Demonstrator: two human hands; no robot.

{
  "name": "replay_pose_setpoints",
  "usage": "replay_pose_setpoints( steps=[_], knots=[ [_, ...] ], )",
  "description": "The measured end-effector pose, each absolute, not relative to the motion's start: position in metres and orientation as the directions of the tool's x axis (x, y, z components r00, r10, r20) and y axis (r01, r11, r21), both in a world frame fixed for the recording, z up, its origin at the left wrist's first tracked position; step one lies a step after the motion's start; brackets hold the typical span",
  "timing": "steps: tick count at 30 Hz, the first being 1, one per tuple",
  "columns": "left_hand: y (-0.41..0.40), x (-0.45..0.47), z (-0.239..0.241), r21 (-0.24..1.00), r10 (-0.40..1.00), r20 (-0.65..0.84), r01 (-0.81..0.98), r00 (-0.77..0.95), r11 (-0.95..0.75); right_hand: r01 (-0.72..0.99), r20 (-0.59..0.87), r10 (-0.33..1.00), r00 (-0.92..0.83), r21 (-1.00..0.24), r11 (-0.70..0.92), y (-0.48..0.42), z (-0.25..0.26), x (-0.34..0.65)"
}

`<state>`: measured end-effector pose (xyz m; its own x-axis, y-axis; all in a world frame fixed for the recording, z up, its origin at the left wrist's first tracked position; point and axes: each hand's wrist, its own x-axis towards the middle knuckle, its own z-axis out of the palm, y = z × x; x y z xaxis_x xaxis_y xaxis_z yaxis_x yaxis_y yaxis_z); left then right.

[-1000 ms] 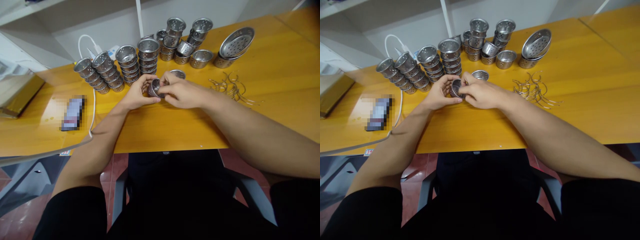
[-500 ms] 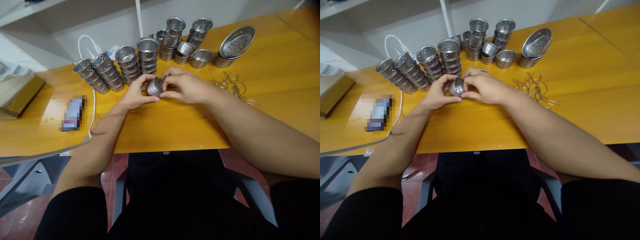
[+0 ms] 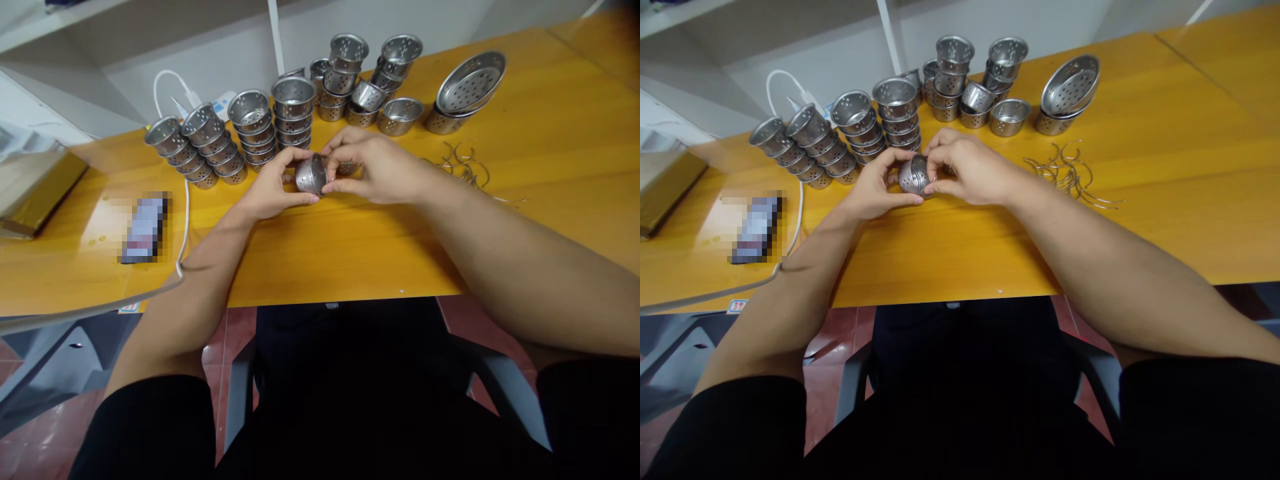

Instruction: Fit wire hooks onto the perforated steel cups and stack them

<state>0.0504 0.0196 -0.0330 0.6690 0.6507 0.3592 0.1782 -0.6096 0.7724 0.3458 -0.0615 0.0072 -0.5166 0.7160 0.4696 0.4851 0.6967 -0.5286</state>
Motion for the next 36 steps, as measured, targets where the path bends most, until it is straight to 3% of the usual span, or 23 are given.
replay_pose_setpoints(
  steps=[7, 9, 13, 14, 17, 19, 21, 23, 27, 30, 33, 36],
  knots=[
    [0.025, 0.042, -0.04, 0.699, 0.577, 0.378, 0.185, 0.724, -0.691, 0.359, 0.386, 0.727, -0.568, -0.678, 0.641, -0.067, 0.025, 0.353],
    [0.028, 0.04, -0.045, 0.707, 0.588, 0.399, 0.172, 0.704, -0.686, 0.443, 0.387, 0.764, -0.517, -0.643, 0.625, -0.068, 0.039, 0.369],
    [0.034, 0.041, -0.053, 0.723, 0.603, 0.428, 0.145, 0.673, -0.675, 0.738, 0.384, 0.848, -0.365, -0.437, 0.515, -0.061, 0.058, 0.424],
    [0.034, 0.041, -0.054, 0.723, 0.6, 0.432, 0.139, 0.674, -0.677, 0.822, 0.327, 0.891, -0.316, -0.374, 0.429, -0.057, 0.059, 0.438],
    [0.032, 0.043, -0.054, 0.73, 0.605, 0.424, 0.141, 0.674, -0.669, 0.972, -0.063, 0.993, -0.097, -0.22, 0.081, -0.044, 0.054, 0.468],
    [0.028, 0.044, -0.05, 0.736, 0.617, 0.413, 0.155, 0.67, -0.66, 0.983, -0.204, 0.977, -0.056, -0.181, 0.018, -0.037, 0.045, 0.477],
    [0.024, 0.044, -0.045, 0.728, 0.622, 0.413, 0.168, 0.665, -0.664, 0.986, -0.24, 0.969, -0.064, -0.166, 0.024, -0.031, 0.036, 0.482],
    [0.02, 0.044, -0.039, 0.717, 0.626, 0.415, 0.186, 0.661, -0.672, 0.978, -0.195, 0.973, -0.126, -0.187, 0.089, -0.028, 0.028, 0.487],
    [0.017, 0.045, -0.033, 0.705, 0.628, 0.425, 0.198, 0.652, -0.681, 0.882, 0.102, 0.94, -0.326, -0.326, 0.342, -0.034, 0.03, 0.484],
    [0.02, 0.045, -0.036, 0.703, 0.611, 0.441, 0.17, 0.657, -0.69, 0.859, 0.263, 0.922, -0.285, -0.357, 0.368, -0.053, 0.047, 0.45],
    [0.026, 0.046, -0.043, 0.716, 0.597, 0.452, 0.13, 0.663, -0.686, 0.684, 0.346, 0.827, -0.444, -0.465, 0.562, -0.074, 0.057, 0.401],
    [0.03, 0.046, -0.05, 0.725, 0.582, 0.452, 0.101, 0.676, -0.681, 0.53, 0.395, 0.695, -0.601, -0.453, 0.717, -0.083, 0.049, 0.363]
  ],
)
